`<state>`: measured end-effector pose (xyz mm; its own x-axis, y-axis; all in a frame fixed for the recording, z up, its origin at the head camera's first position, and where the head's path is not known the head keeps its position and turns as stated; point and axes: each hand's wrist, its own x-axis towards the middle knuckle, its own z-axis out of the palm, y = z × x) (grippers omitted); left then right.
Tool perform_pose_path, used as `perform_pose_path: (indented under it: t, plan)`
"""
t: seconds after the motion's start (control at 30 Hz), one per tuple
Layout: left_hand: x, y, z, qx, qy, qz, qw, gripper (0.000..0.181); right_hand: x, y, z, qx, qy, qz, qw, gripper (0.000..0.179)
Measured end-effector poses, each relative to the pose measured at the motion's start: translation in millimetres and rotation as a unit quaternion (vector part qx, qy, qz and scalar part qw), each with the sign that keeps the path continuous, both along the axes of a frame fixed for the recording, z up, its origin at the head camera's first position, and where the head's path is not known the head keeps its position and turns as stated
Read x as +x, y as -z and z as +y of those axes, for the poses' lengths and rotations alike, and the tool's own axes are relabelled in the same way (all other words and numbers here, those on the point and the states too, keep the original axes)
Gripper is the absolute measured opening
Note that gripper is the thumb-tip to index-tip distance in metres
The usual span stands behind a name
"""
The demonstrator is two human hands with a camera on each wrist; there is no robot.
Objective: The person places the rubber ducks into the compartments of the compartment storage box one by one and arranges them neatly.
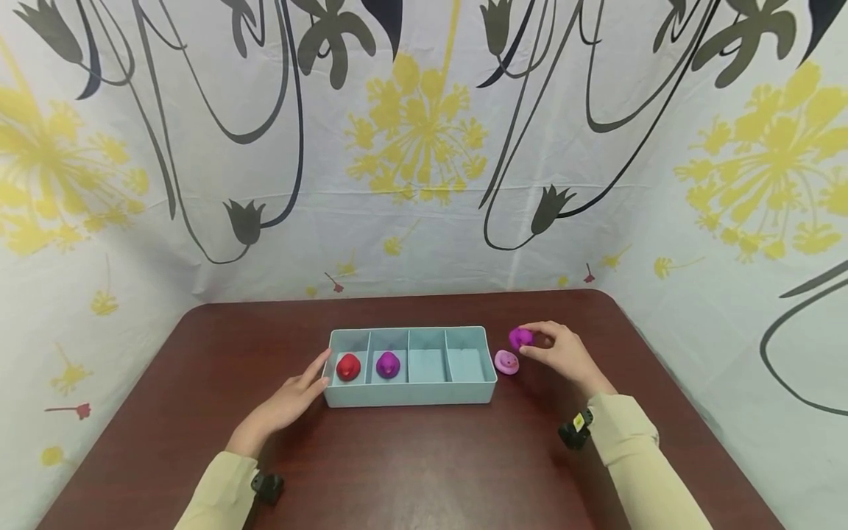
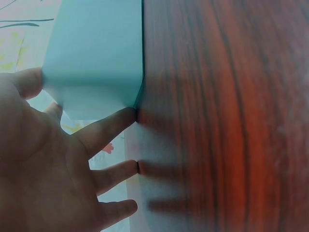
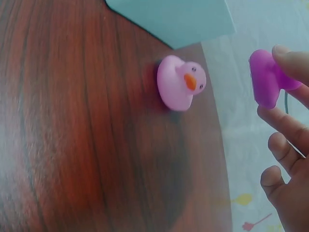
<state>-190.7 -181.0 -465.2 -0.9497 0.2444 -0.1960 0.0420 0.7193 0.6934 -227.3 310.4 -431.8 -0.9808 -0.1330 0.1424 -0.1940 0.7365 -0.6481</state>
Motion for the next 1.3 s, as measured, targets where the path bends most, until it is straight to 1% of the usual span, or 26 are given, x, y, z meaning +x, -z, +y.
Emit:
perform_pose_path:
  t: [0.17,0.3,0.43,0.63,1.0,1.3]
  plan:
    - [0.0,-0.6,0.2,0.001,-0.001,-0.001,1.0,0.061,0.3,-3.8,-10,0.0,-0.008,0.005,1.0,0.045]
    - [0.5,-0.8,0.6,0.0,-0.006,-0.004,1.0,0.061,-0.1,-5.2,-15,-0.006,-0.024,0.017,0.9996,0.042]
    - [0.6,-1.0,1.4,-0.003,-0.008,-0.007,0.9999,0.061,-0.2,-6.2,-21,-0.011,-0.036,0.019,0.9991,0.041]
    - [0.0,-1.9,1.4,-0.001,-0.006,-0.003,1.0,0.061,-1.0,-6.4,-29,-0.01,-0.038,0.021,0.999,0.039]
    - [0.5,-0.5,1.2,0.001,-0.006,-0.003,1.0,0.061,-3.5,-6.7,-44,-0.014,-0.042,0.011,0.999,0.042]
    - [-0.2,-0.2,1.4,-0.002,-0.003,-0.001,1.0,0.061,-4.3,-6.2,-56,-0.029,-0.065,0.009,0.9974,0.042]
